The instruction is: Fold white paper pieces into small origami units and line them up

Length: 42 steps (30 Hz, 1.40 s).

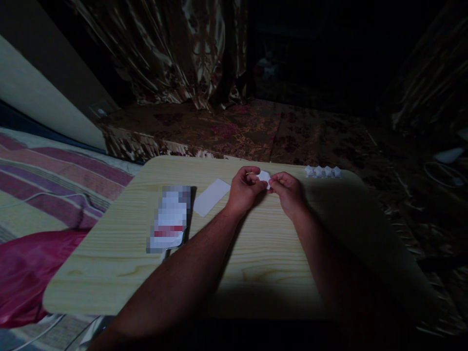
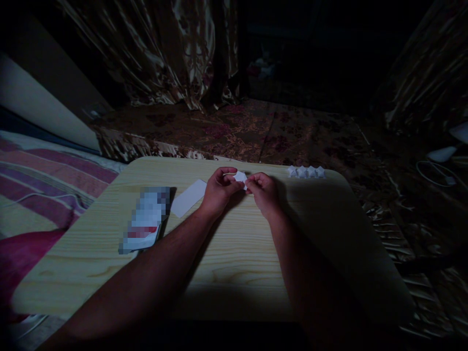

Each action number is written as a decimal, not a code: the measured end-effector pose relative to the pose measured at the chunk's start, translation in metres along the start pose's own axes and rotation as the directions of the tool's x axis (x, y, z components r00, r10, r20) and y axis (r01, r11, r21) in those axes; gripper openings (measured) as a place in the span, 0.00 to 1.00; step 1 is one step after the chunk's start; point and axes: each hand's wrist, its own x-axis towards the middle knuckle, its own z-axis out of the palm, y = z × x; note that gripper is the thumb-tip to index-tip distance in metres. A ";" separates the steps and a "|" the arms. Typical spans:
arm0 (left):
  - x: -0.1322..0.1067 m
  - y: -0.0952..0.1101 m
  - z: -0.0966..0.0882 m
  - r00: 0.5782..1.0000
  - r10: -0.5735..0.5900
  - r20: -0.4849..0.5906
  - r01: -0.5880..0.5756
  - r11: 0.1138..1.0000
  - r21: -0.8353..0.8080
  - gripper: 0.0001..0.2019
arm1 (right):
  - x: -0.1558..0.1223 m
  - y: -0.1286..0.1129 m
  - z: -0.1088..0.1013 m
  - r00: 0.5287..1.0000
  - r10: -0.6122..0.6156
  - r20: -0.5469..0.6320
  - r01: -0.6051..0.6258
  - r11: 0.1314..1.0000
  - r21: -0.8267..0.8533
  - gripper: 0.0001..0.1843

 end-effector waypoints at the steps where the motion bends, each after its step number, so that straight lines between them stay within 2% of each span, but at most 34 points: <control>1: 0.000 0.000 -0.001 1.000 0.007 -0.008 -0.007 1.000 -0.003 0.23 | 0.000 0.000 0.000 1.000 -0.002 0.002 0.002 1.000 0.008 0.11; 6: 0.001 -0.001 -0.001 0.997 0.052 -0.063 -0.052 0.999 0.003 0.18 | -0.001 -0.002 0.001 1.000 0.006 0.018 -0.006 1.000 0.001 0.10; 12: -0.001 0.001 0.002 0.999 0.040 -0.035 -0.039 0.999 0.037 0.16 | -0.002 -0.005 0.002 0.999 -0.038 -0.008 0.038 0.999 -0.007 0.13; 20: 0.000 -0.002 -0.001 0.999 0.040 0.009 -0.040 0.997 0.067 0.13 | -0.004 -0.009 0.003 0.998 -0.057 0.016 0.057 0.998 0.016 0.16; 28: -0.002 0.002 0.001 1.000 0.022 0.018 -0.023 0.998 0.064 0.11 | -0.006 -0.010 0.004 0.998 -0.049 0.034 0.051 0.997 -0.057 0.10; 37: -0.003 0.000 0.002 0.999 0.036 0.037 -0.039 0.995 0.097 0.09 | -0.005 -0.010 0.006 0.998 -0.059 0.003 0.059 0.994 -0.089 0.09; 42: -0.001 -0.001 0.000 0.999 -0.001 0.042 -0.002 0.998 0.065 0.11 | -0.003 -0.007 0.005 0.999 -0.022 -0.033 0.021 1.000 -0.019 0.09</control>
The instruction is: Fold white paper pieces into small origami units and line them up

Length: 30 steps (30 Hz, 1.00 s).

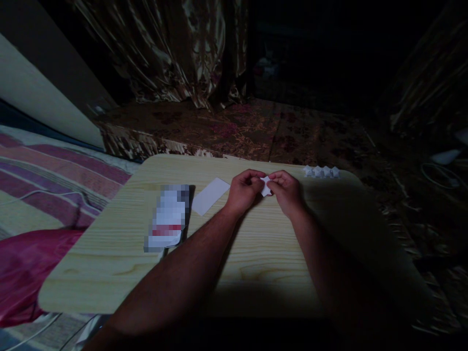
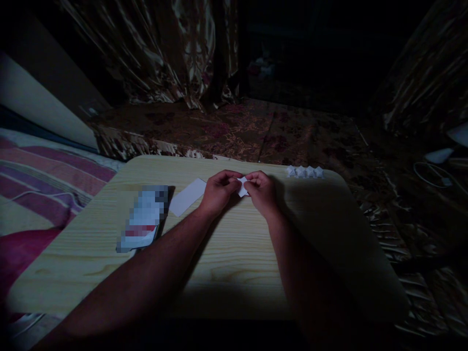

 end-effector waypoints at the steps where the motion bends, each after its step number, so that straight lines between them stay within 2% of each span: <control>1: 0.000 0.000 0.000 1.000 -0.008 0.004 0.008 1.000 -0.007 0.12 | 0.001 0.001 -0.001 1.000 0.012 -0.010 -0.012 1.000 0.017 0.09; 6: 0.001 0.004 0.000 0.999 -0.044 -0.010 0.044 0.999 -0.030 0.13 | 0.005 0.007 -0.004 0.998 0.041 -0.049 -0.036 0.995 0.093 0.09; 11: 0.003 0.005 0.000 0.994 -0.104 -0.036 0.098 0.986 -0.138 0.13 | 0.005 0.007 -0.005 0.998 0.032 -0.054 -0.026 0.993 0.111 0.10; 23: 0.005 0.000 -0.004 0.998 -0.068 0.006 0.068 0.990 -0.122 0.14 | 0.005 0.007 -0.005 0.999 0.023 -0.047 -0.017 0.993 0.118 0.09; 28: 0.003 0.001 -0.002 0.996 -0.028 0.089 0.032 0.998 -0.050 0.28 | 0.005 0.005 -0.006 0.997 0.048 -0.062 -0.036 0.983 0.183 0.12; 30: 0.002 0.001 -0.001 0.997 -0.017 0.079 0.020 0.999 -0.037 0.29 | 0.005 0.003 -0.005 0.997 0.063 -0.043 -0.054 0.981 0.188 0.11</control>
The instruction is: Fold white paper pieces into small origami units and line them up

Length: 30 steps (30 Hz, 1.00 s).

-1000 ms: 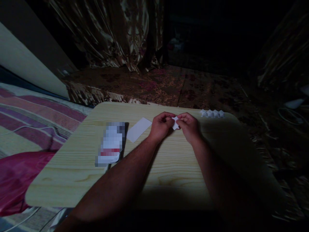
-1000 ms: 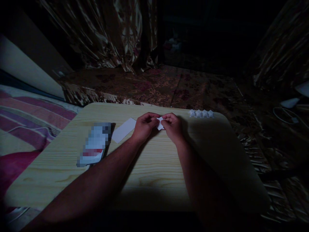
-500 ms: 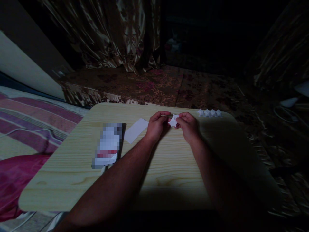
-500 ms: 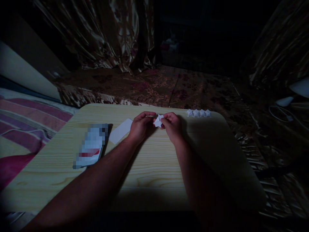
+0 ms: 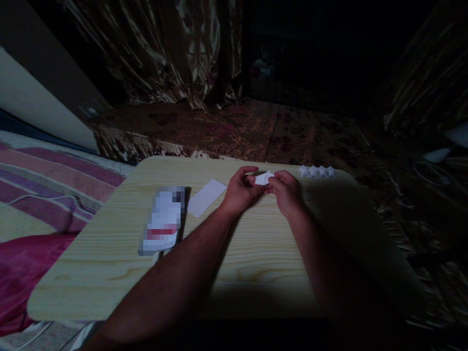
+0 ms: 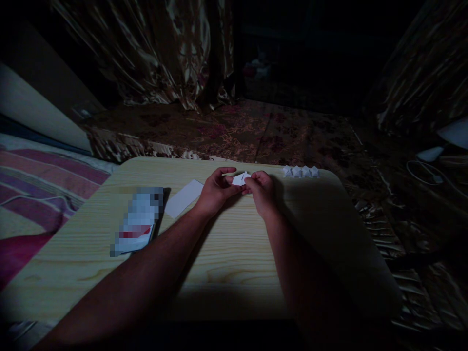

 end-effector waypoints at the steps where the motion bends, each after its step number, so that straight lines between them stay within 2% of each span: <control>1: 0.000 0.000 0.000 1.000 0.009 -0.017 -0.008 1.000 0.003 0.28 | -0.001 -0.001 0.001 1.000 0.010 0.011 -0.010 1.000 -0.012 0.11; 5: 0.000 0.000 0.000 0.993 0.055 -0.104 -0.057 0.998 -0.017 0.23 | -0.004 -0.002 0.004 0.998 0.023 0.055 -0.016 0.993 -0.120 0.09; 12: 0.002 0.001 -0.002 0.967 0.101 -0.234 -0.120 0.990 -0.068 0.23 | -0.008 -0.001 0.007 0.994 0.013 0.111 0.031 0.922 -0.386 0.07; 18: -0.001 0.006 0.001 0.982 0.067 -0.177 -0.070 0.998 -0.010 0.22 | -0.008 -0.004 0.007 0.999 -0.008 0.041 0.018 0.973 -0.228 0.12; 26: -0.002 0.004 0.003 0.998 0.040 -0.052 -0.039 0.999 0.007 0.26 | -0.004 0.000 0.002 0.998 -0.049 0.036 0.055 0.977 -0.204 0.08; 30: -0.002 0.005 0.002 0.996 0.026 -0.090 -0.024 0.999 0.029 0.23 | -0.002 0.002 0.001 0.999 -0.036 0.030 0.040 0.984 -0.173 0.10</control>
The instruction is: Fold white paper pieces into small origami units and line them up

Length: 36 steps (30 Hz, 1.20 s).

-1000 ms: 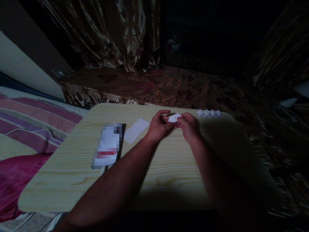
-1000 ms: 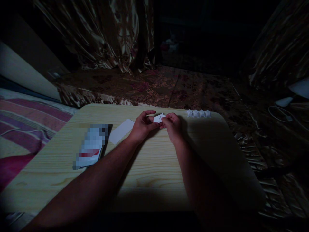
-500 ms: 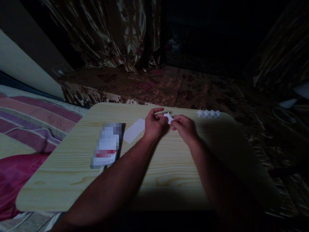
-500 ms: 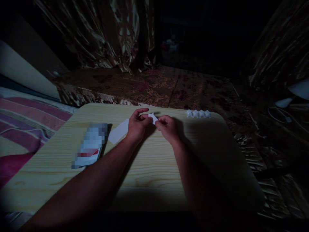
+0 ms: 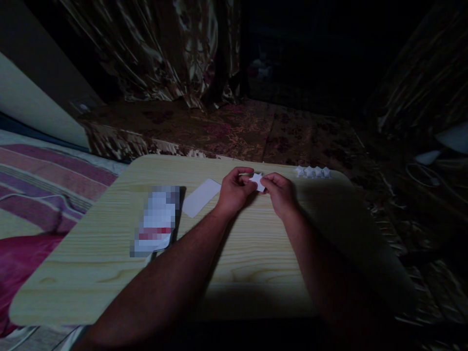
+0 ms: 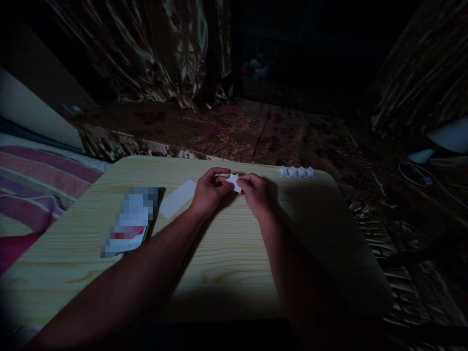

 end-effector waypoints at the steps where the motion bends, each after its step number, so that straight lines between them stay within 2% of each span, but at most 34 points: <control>1: 0.000 0.000 0.000 1.000 0.009 -0.017 -0.009 1.000 0.000 0.22 | 0.000 0.000 0.000 1.000 -0.005 0.000 0.005 1.000 -0.007 0.10; 6: 0.000 0.001 -0.001 0.999 0.028 -0.035 -0.029 0.999 -0.033 0.20 | 0.000 -0.001 0.000 1.000 0.006 0.029 -0.004 0.999 -0.047 0.09; 16: 0.000 0.002 0.000 0.998 0.036 -0.056 -0.036 0.999 -0.009 0.14 | -0.001 -0.003 0.002 1.000 0.011 0.010 -0.011 1.000 -0.018 0.09; 20: -0.001 0.001 0.000 0.998 0.042 -0.038 -0.043 0.999 -0.001 0.12 | -0.004 -0.010 0.003 0.999 -0.016 0.035 0.015 0.999 0.038 0.20; 24: -0.001 0.000 0.000 0.998 0.057 -0.015 -0.057 0.998 0.001 0.12 | -0.005 -0.012 0.001 0.997 -0.038 0.068 0.036 0.999 0.026 0.18; 27: 0.001 0.000 0.000 0.997 0.054 -0.054 -0.055 0.998 -0.016 0.14 | -0.005 -0.011 0.000 0.998 -0.028 0.062 0.026 0.999 0.026 0.18; 31: 0.004 0.000 -0.002 0.990 0.051 -0.133 -0.061 0.996 -0.068 0.21 | -0.005 -0.012 0.002 0.994 0.037 0.100 -0.039 0.999 0.025 0.20; 34: 0.005 -0.002 -0.004 0.990 0.030 -0.140 -0.041 0.996 -0.080 0.24 | -0.004 -0.012 0.004 0.990 0.063 0.123 -0.064 0.998 0.007 0.20; 36: 0.005 -0.003 -0.004 0.991 0.026 -0.128 -0.036 0.997 -0.074 0.24 | -0.004 -0.011 0.004 0.994 0.050 0.094 -0.051 0.999 0.007 0.18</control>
